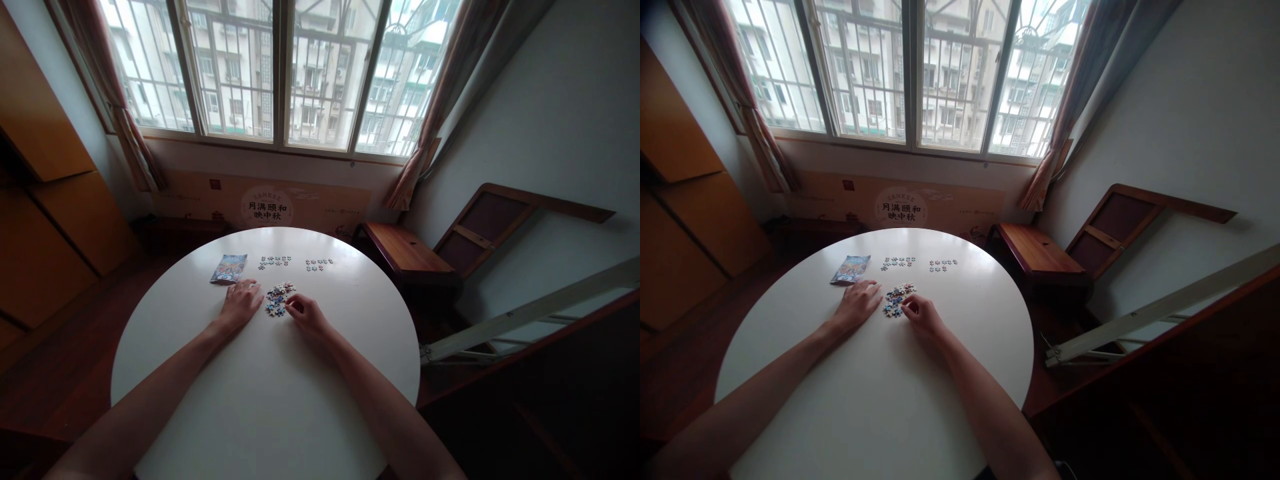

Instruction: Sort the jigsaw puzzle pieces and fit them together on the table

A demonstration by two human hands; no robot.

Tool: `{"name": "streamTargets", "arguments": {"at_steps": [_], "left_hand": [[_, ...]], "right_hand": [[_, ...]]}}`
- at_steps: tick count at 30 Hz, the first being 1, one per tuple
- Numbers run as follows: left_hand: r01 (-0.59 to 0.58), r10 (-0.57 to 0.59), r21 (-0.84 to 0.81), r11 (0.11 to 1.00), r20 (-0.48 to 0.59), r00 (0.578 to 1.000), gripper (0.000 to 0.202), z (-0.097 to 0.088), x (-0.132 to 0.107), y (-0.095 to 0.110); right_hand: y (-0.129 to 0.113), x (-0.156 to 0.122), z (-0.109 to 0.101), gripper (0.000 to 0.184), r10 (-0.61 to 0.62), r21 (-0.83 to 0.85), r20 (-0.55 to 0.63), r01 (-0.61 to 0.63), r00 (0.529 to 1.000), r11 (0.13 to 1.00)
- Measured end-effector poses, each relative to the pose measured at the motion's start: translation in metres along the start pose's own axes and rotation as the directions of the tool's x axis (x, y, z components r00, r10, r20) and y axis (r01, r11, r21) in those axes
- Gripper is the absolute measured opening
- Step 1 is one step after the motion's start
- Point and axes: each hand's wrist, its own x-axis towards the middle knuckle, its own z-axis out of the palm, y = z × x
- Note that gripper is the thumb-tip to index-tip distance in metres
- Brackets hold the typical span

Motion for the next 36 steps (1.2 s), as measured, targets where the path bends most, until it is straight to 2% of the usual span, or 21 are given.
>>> {"name": "streamTargets", "arguments": {"at_steps": [8,14,26,32,36], "left_hand": [[0.033,-0.034,0.044,0.998,0.02,0.999,0.043,0.004,-0.002,0.0],[0.113,-0.119,0.108,0.988,0.058,0.991,0.053,0.01,-0.001,0.0],[0.136,-0.145,0.07,0.988,0.129,0.981,0.054,0.016,0.007,0.002],[0.111,-0.117,0.048,0.993,0.163,0.98,0.054,0.023,0.019,0.0],[0.169,-0.174,0.044,0.985,0.204,0.963,0.065,0.026,0.032,0.004]], "right_hand": [[0.004,0.001,0.001,0.021,-0.014,-0.009,0.008,0.014,1.0,1.0],[0.007,0.002,0.003,0.022,-0.016,-0.006,0.011,0.016,1.0,1.0],[0.009,0.006,0.007,0.023,-0.007,-0.008,0.001,0.007,1.0,1.0],[0.01,0.006,0.008,0.023,-0.01,-0.035,-0.005,0.01,1.0,0.999],[0.012,0.006,0.009,0.023,-0.01,-0.038,0.003,0.01,1.0,0.999]]}}
